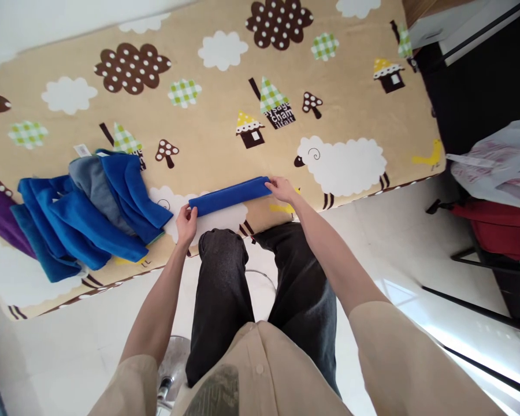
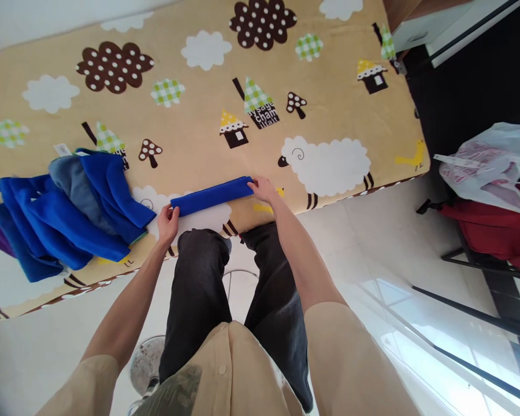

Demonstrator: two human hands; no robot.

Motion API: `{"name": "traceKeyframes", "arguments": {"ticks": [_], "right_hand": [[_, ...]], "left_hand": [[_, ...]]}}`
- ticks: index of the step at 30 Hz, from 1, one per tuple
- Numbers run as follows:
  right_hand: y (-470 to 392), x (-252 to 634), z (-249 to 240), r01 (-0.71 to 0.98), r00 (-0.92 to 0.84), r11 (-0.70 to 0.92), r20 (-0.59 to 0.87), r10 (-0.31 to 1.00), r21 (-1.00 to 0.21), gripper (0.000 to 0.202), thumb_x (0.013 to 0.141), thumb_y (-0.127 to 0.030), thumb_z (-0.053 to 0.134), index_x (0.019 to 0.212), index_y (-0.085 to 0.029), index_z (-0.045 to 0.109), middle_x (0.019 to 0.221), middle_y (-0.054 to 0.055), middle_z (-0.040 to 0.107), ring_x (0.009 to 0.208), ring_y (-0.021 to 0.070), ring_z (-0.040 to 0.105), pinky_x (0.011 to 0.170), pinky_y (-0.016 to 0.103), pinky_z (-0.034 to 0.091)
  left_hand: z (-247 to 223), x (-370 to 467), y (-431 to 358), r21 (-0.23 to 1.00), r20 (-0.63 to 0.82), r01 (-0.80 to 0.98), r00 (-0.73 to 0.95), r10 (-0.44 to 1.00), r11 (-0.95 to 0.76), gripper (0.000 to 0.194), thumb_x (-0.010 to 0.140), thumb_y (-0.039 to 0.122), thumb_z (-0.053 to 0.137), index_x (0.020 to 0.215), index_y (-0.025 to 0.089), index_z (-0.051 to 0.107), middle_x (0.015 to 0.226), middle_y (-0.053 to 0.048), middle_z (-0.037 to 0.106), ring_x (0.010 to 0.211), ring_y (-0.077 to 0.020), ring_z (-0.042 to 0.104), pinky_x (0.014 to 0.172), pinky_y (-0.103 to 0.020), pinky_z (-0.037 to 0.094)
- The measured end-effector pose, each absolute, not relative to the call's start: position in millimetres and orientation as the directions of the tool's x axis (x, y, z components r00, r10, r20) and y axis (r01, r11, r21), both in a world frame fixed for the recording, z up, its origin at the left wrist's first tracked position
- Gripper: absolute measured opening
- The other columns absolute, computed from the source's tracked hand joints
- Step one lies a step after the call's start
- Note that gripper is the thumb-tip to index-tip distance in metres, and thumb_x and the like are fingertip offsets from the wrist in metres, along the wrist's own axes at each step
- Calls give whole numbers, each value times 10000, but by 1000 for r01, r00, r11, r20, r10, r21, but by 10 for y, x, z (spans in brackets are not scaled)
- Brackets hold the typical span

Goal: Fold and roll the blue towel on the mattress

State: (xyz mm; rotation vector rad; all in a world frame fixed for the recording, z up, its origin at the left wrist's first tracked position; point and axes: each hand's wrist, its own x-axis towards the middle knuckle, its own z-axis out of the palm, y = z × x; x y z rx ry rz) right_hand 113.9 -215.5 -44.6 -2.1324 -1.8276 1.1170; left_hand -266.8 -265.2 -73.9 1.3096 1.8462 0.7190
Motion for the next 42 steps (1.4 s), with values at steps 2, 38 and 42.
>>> {"name": "traceKeyframes", "arguments": {"ticks": [2, 38, 42], "right_hand": [[-2160, 1131, -424, 819, 4, -278, -479, 878, -503, 331, 1004, -395, 487, 973, -153, 710, 952, 97, 729, 863, 209, 649, 840, 323, 504], [-2206, 1169, -503, 571, 5, -447, -541, 841, -689, 412, 731, -221, 793, 1137, -189, 733, 1045, 112, 786, 962, 261, 758, 901, 372, 611], [-2187, 1124, -462, 608, -53, -414, -555, 830, -677, 384, 702, -145, 735, 1081, -207, 743, 987, 73, 791, 915, 247, 757, 858, 347, 611]], "left_hand": [[-728, -2670, -2679, 780, -263, 526, -218, 940, 340, 522, 884, 524, 562, 1228, 137, 630, 856, -53, 714, 792, -193, 643, 774, -302, 481], [-436, -2681, -2524, 675, -557, 456, -200, 806, 580, 177, 733, 359, 695, 776, 190, 728, 930, -127, 765, 917, -327, 696, 840, -413, 494], [-409, -2724, -2551, 709, -547, 439, -152, 823, 552, 162, 719, 375, 694, 718, 214, 690, 858, -87, 744, 853, -301, 683, 795, -404, 484]]}}
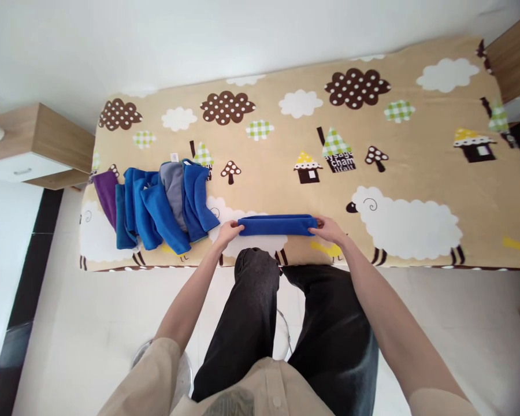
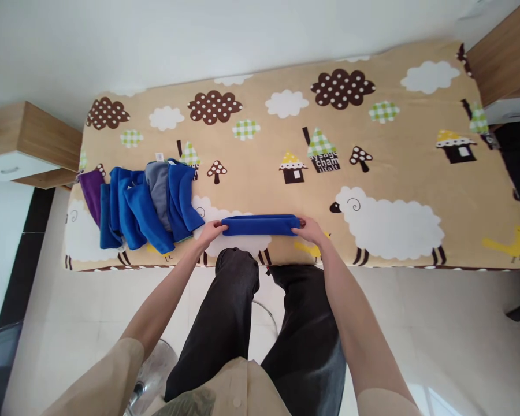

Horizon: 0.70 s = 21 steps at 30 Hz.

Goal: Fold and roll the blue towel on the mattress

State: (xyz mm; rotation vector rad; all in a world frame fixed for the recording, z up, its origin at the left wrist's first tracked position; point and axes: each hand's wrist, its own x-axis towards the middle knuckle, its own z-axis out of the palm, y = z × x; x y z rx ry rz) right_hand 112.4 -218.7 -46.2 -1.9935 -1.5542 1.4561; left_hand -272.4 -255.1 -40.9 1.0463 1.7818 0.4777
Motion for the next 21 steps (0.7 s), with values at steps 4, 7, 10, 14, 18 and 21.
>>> {"name": "traceKeyframes", "arguments": {"ticks": [4, 7, 10, 14, 18, 21], "right_hand": [[-2176, 1085, -373, 756, -113, -279, -538, 835, -592, 170, 680, -180, 716, 839, -236, 741, 854, 29, 768, 857, 261, 742, 799, 343, 605], [-2169, 1051, -337, 833, -140, -177, -510, 849, -524, 179, 656, -192, 725, 831, -228, 735, 875, 32, 760, 875, 270, 730, 789, 335, 590], [-2157, 985, -307, 887, -174, -92, -512, 841, -452, 343, 652, -183, 752, 993, -214, 747, 984, 67, 767, 942, 275, 722, 838, 330, 567], [-2136, 835, -205, 955, -227, 77, -538, 812, -288, 558, 681, -223, 780, 1233, -225, 702, 1102, 102, 758, 1032, 288, 706, 859, 331, 532], [-2129, 603, -54, 957, -291, 219, -588, 755, -193, 350, 785, -303, 718, 1114, -189, 757, 1050, 142, 764, 997, 299, 713, 819, 332, 506], [-2164, 356, 47, 929, -369, 311, -565, 738, -200, 297, 793, -316, 721, 1034, -152, 773, 1063, 175, 756, 981, 300, 713, 824, 328, 496]], "left_hand": [[-384, -2728, -2602, 771, -510, 368, -133, 850, 520, 170, 700, 365, 705, 757, 214, 652, 843, -69, 713, 862, -262, 664, 821, -385, 493], [-346, -2680, -2626, 822, -542, 139, -102, 834, 552, 268, 697, 391, 720, 866, 202, 632, 907, -75, 702, 907, -236, 661, 848, -380, 511], [-282, -2582, -2627, 808, -583, -160, -81, 809, 566, 415, 669, 399, 765, 1008, 193, 642, 1045, -101, 698, 994, -238, 663, 868, -395, 535], [-144, -2432, -2582, 776, -563, -390, -72, 823, 497, 412, 620, 365, 822, 959, 167, 698, 1040, -103, 715, 995, -233, 666, 884, -387, 536], [100, -2353, -2503, 816, -454, -473, -168, 875, 333, 341, 610, 341, 853, 863, 162, 712, 896, -60, 730, 865, -194, 680, 873, -360, 540], [397, -2361, -2458, 903, -290, -379, -187, 939, 203, 330, 642, 337, 844, 906, 171, 735, 893, -47, 743, 858, -199, 701, 905, -369, 549]]}}
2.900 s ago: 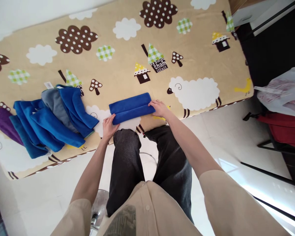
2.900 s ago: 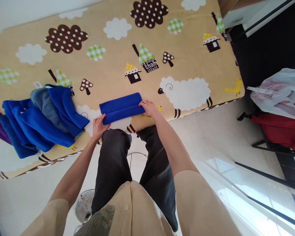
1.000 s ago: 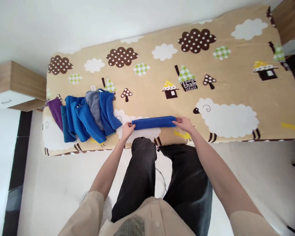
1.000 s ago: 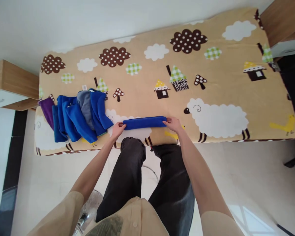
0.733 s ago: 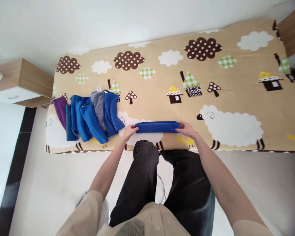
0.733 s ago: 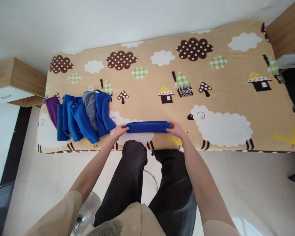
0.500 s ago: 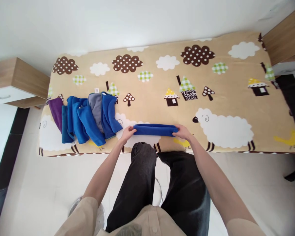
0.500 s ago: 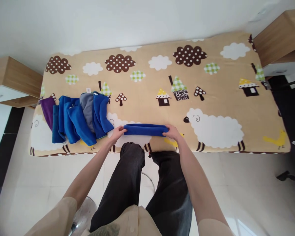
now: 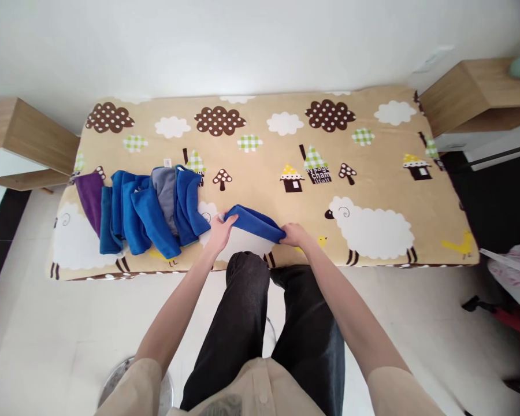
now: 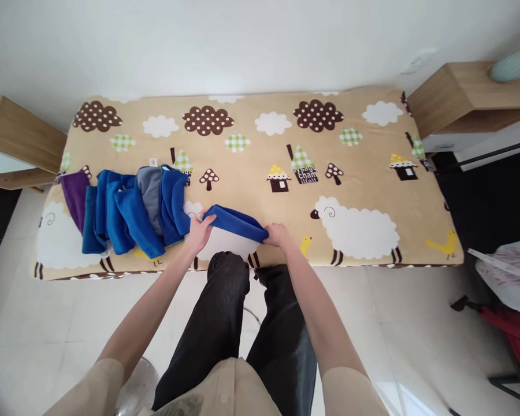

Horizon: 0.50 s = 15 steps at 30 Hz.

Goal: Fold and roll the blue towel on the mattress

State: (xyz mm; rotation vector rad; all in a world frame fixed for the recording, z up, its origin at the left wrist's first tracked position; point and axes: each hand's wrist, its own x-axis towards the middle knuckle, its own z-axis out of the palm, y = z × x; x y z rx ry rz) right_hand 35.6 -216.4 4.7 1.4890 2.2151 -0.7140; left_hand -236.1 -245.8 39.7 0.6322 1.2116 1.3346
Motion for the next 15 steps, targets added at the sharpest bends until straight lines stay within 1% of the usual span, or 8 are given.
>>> {"name": "traceKeyframes", "arguments": {"ticks": [2, 4, 6, 8, 10, 12, 13, 15], "right_hand": [[-2215, 163, 88, 907, -422, 352, -514, 747, -232, 287, 775, -300, 738, 1001, -126, 774, 1072, 193, 748, 974, 300, 711, 832, 323, 491], [-2281, -42, 96, 887, -455, 340, -456, 765, -313, 270, 755, -283, 750, 962, -111, 772, 1052, 191, 746, 934, 290, 710, 811, 315, 493], [-2342, -251, 70, 846, -473, 280, -393, 789, -454, 240, 735, -271, 763, 917, -115, 764, 1009, 161, 751, 876, 269, 706, 768, 307, 498], [-2380, -462, 22, 759, -476, 199, -319, 819, -620, 272, 695, -282, 806, 918, -134, 754, 975, 115, 757, 853, 253, 698, 744, 302, 506], [-2390, -675, -28, 620, -468, 133, -228, 854, -773, 415, 621, -317, 876, 979, -152, 744, 984, 83, 761, 879, 251, 691, 757, 310, 520], [-2381, -886, -67, 460, -450, 89, -146, 881, -883, 542, 556, -338, 919, 1033, -159, 734, 1009, 72, 763, 906, 251, 686, 779, 324, 533], [-2375, -987, -81, 392, -442, 72, -119, 889, -917, 545, 547, -340, 923, 1025, -157, 734, 1001, 69, 764, 902, 249, 684, 782, 328, 537], [-2372, -1171, -104, 312, -427, 32, -110, 898, -949, 464, 556, -338, 916, 942, -149, 740, 931, 56, 764, 863, 241, 679, 767, 329, 540]], "left_hand": [[656, -2384, -2449, 964, -143, -245, -149, 978, 104, 331, 664, 334, 833, 946, 185, 744, 972, -51, 756, 949, -216, 712, 955, -373, 544], [936, -2409, -2464, 994, -26, -103, -65, 998, 19, 317, 700, 338, 811, 971, 190, 744, 1073, -68, 758, 1046, -235, 707, 992, -381, 540], [1195, -2431, -2500, 999, 34, 24, 10, 999, -34, 311, 736, 351, 785, 993, 180, 744, 1090, -86, 764, 1049, -249, 714, 977, -389, 556], [1388, -2457, -2550, 991, 70, 115, 55, 996, -76, 316, 749, 352, 773, 1004, 167, 752, 1033, -89, 778, 982, -251, 732, 922, -381, 582], [1491, -2499, -2602, 980, 108, 161, 86, 990, -121, 308, 750, 337, 768, 1005, 162, 763, 1002, -86, 785, 937, -247, 741, 885, -365, 597], [1510, -2564, -2644, 973, 133, 176, 97, 986, -148, 296, 758, 325, 761, 1006, 164, 771, 1010, -86, 789, 936, -246, 745, 883, -360, 604], [1494, -2606, -2657, 971, 140, 183, 89, 986, -154, 295, 762, 325, 760, 1009, 165, 773, 1015, -87, 790, 940, -247, 747, 890, -362, 605], [1436, -2705, -2667, 969, 147, 192, 60, 987, -155, 305, 772, 338, 760, 1024, 165, 774, 1033, -92, 789, 960, -252, 747, 910, -370, 604]]}}
